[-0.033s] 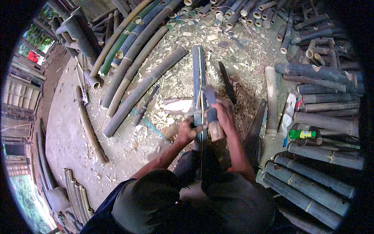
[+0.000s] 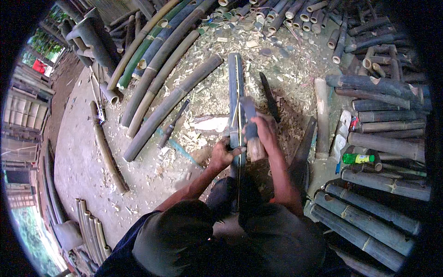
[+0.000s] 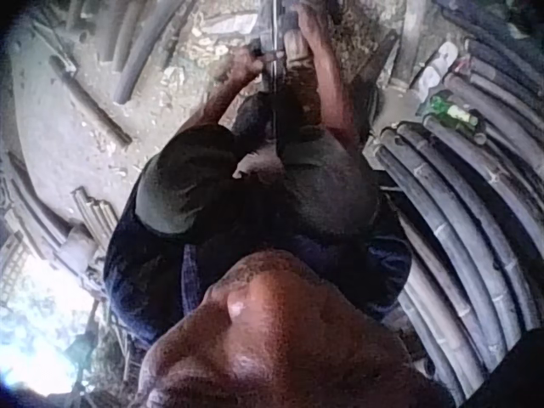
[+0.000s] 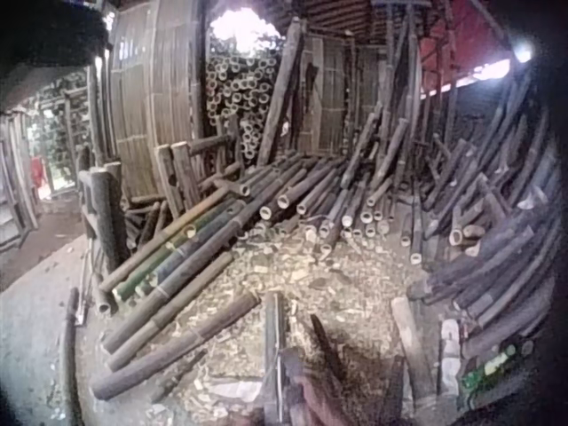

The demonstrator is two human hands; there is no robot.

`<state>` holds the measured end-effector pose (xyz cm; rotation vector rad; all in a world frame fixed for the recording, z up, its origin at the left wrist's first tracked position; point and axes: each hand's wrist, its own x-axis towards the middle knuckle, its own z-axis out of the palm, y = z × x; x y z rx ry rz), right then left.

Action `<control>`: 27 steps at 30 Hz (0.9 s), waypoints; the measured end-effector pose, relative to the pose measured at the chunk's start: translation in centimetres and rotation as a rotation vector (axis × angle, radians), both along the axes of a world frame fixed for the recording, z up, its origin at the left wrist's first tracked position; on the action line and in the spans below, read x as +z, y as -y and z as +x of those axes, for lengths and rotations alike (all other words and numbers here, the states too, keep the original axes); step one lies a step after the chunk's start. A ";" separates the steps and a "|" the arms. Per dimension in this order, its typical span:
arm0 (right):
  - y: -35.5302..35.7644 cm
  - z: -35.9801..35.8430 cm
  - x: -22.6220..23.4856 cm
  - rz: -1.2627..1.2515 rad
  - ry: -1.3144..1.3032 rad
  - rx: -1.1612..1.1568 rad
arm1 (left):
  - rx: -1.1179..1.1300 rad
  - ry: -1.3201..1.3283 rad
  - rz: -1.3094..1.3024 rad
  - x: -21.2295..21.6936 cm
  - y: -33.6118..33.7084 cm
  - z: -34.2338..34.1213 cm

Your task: The person splits a piece of bamboo by hammering a knife through it with another piece of bamboo and then shaves the edges of the split bamboo.

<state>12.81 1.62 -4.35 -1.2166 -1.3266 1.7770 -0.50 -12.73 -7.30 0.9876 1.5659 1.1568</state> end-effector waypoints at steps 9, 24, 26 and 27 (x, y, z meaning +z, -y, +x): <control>-1.5 -2.0 3.2 -0.027 -0.074 -0.001 | -0.019 -0.069 -0.078 0.5 0.0 -0.6; -6.7 -3.6 -2.0 0.159 0.022 -0.085 | -0.065 -0.091 -0.112 0.9 -0.4 -0.3; -4.9 -5.3 4.0 -0.089 -0.025 -0.022 | -0.037 -0.063 -0.064 -0.8 0.3 -1.3; -6.7 -5.0 2.9 -0.044 -0.079 0.002 | -0.065 -0.038 -0.037 -1.3 0.3 -0.9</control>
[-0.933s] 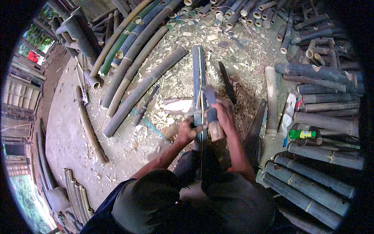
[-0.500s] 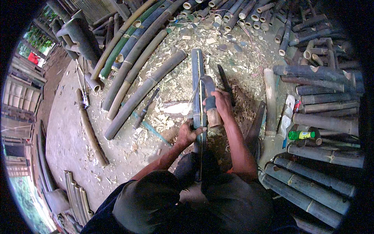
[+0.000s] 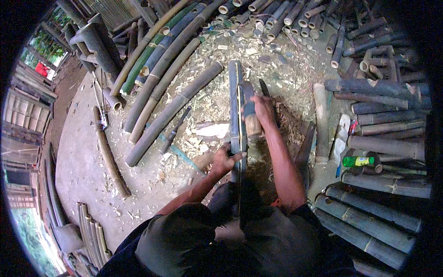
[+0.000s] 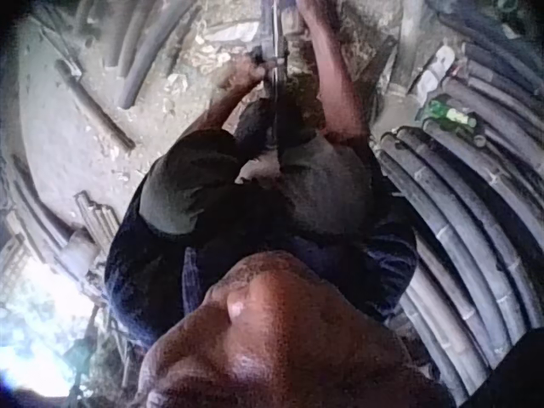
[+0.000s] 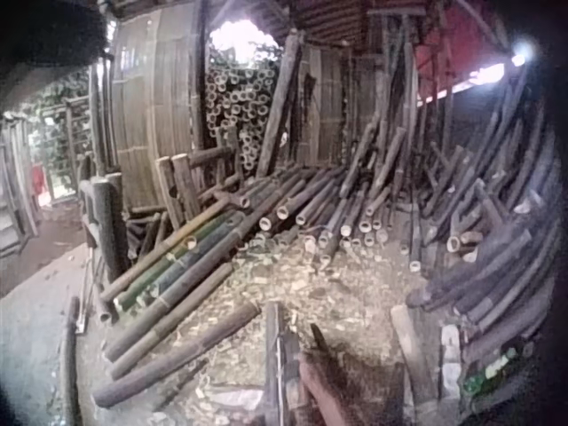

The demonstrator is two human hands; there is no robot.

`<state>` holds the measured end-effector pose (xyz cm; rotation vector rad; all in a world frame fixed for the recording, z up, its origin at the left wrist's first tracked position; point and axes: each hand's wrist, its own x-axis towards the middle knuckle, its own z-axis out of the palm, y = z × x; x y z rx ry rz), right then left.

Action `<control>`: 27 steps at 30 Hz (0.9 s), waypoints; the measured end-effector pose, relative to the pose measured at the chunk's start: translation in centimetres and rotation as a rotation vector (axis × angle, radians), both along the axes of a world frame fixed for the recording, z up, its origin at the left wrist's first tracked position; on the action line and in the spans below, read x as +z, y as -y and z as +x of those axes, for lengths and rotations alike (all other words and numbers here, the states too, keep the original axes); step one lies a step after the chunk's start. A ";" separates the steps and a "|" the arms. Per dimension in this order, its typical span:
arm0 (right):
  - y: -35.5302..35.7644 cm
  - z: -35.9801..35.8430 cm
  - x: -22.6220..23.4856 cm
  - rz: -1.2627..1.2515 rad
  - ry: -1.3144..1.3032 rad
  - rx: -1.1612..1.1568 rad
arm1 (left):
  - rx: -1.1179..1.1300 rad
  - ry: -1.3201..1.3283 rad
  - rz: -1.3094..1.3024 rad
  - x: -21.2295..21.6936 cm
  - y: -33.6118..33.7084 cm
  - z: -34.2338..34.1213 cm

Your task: The person splits a piece of bamboo by hammering a knife through it with another piece of bamboo and then shaves the edges of the split bamboo.

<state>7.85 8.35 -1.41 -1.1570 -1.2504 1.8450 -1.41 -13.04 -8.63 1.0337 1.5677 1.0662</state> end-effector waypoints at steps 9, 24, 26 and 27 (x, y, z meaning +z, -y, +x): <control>-7.9 -2.7 -2.6 0.401 0.345 -0.012 | 0.085 -0.017 0.071 -0.3 -0.1 1.0; -13.5 -3.0 -3.9 0.233 0.186 -0.018 | -0.020 -0.047 -0.069 3.1 -0.6 1.2; -12.8 -2.8 -2.0 0.188 0.124 0.020 | 0.027 -0.006 -0.078 2.6 -0.6 1.0; -8.7 -4.5 2.7 -0.049 0.037 0.066 | 0.117 -0.024 -0.014 1.1 0.4 0.2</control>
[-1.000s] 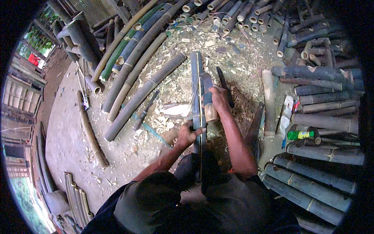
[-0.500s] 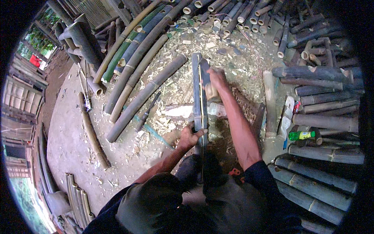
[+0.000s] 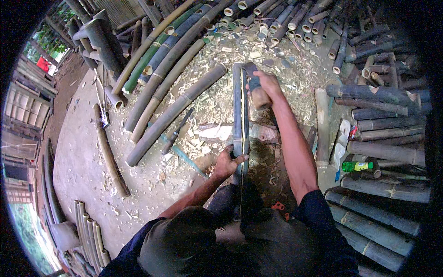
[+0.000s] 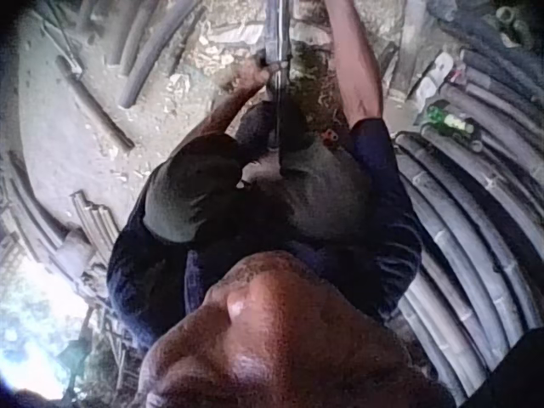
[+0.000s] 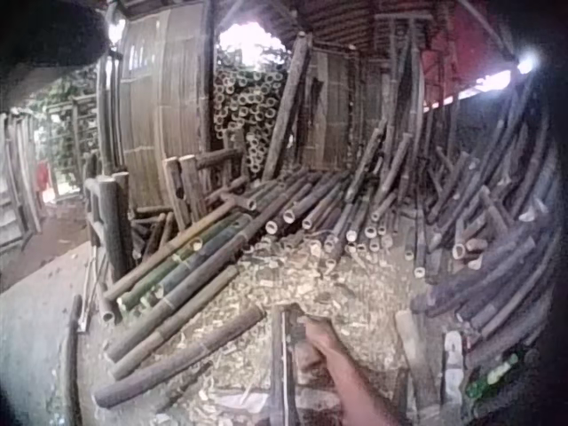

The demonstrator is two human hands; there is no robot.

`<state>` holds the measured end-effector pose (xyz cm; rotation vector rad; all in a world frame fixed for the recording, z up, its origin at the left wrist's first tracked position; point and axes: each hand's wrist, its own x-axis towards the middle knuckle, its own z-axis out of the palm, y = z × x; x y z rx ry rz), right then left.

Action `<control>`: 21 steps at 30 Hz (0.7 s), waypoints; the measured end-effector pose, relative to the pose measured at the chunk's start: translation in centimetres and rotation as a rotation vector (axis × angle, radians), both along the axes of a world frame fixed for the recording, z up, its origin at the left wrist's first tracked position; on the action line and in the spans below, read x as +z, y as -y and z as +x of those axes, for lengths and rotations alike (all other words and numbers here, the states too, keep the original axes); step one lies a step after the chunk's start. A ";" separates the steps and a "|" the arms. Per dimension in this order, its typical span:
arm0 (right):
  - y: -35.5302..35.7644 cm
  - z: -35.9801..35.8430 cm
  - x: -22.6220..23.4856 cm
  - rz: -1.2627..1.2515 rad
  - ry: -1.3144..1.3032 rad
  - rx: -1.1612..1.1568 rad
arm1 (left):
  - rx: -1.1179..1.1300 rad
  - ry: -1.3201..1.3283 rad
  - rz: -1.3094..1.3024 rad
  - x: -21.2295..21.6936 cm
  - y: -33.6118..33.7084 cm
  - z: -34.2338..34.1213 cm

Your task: The person splits a piece of bamboo by hammering a knife through it with another piece of bamboo and then shaves the edges of the split bamboo.

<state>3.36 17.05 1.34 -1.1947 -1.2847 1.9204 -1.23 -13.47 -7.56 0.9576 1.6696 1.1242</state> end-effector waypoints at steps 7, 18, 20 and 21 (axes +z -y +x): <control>16.7 10.9 6.4 -0.112 -0.162 0.182 | 0.022 0.281 -0.001 -2.1 -1.1 1.2; 26.1 14.7 1.2 0.580 0.521 0.220 | 0.044 0.042 -0.053 0.3 -1.1 1.6; 26.2 14.8 1.0 0.678 0.555 0.232 | 0.059 0.057 0.045 -1.4 -1.1 1.9; 26.2 15.0 0.4 0.706 0.564 0.228 | 0.039 0.073 0.027 -2.0 -1.2 2.0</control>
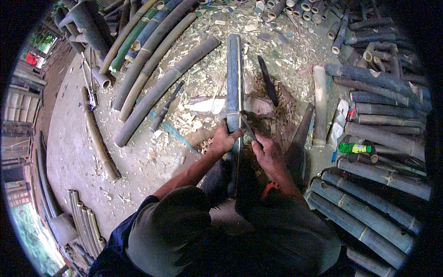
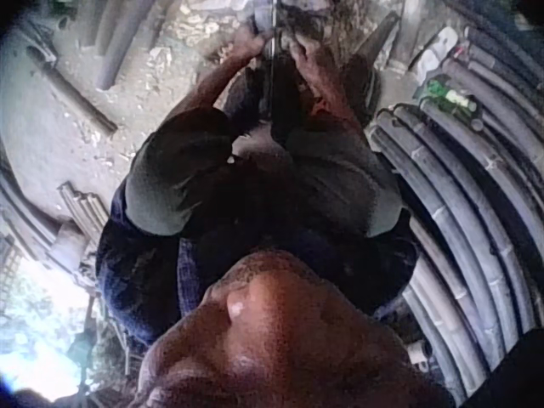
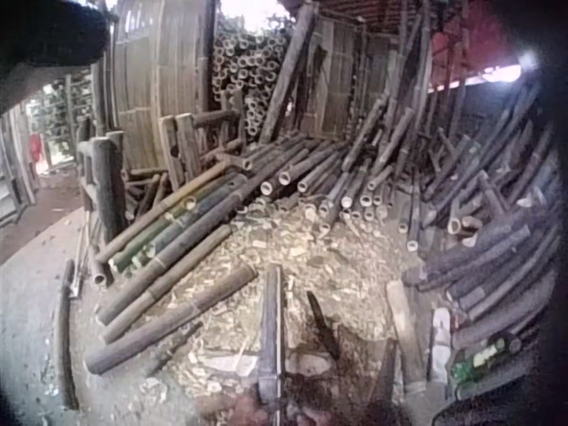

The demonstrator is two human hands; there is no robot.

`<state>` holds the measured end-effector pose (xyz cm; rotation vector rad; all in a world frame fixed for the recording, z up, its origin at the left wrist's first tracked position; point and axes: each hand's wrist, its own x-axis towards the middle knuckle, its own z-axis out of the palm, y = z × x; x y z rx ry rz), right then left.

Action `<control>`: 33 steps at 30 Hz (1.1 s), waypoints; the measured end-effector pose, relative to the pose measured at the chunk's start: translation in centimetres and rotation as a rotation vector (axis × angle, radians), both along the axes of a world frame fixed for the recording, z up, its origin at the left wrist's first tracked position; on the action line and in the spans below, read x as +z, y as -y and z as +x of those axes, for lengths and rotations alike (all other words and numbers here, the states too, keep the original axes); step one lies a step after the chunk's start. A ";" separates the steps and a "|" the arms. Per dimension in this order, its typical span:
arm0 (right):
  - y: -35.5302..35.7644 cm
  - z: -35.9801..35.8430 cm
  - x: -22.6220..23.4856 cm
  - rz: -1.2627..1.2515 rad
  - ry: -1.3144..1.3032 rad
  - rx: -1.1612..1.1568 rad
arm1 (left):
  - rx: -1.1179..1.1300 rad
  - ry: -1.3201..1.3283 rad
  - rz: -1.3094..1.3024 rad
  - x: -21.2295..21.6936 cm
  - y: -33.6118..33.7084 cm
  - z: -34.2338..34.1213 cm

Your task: The person splits a piece of bamboo by hammering a knife through it with another piece of bamboo and then shaves the edges of the split bamboo.

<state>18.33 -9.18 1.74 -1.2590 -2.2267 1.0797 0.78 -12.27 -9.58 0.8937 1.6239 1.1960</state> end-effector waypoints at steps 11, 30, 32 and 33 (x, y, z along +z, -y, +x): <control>-0.4 -0.9 2.3 -0.087 0.247 0.049 | -0.134 -0.214 0.045 -0.8 0.6 0.4; -0.3 -4.2 -2.2 0.116 0.040 -0.115 | -0.155 -0.261 -0.016 0.1 0.0 -0.2; 0.2 -3.8 -2.2 0.121 0.023 -0.129 | -0.158 -0.258 -0.049 0.2 0.3 0.2; 0.0 -3.5 -2.0 0.093 0.041 -0.138 | -0.156 -0.260 0.001 0.3 0.1 0.4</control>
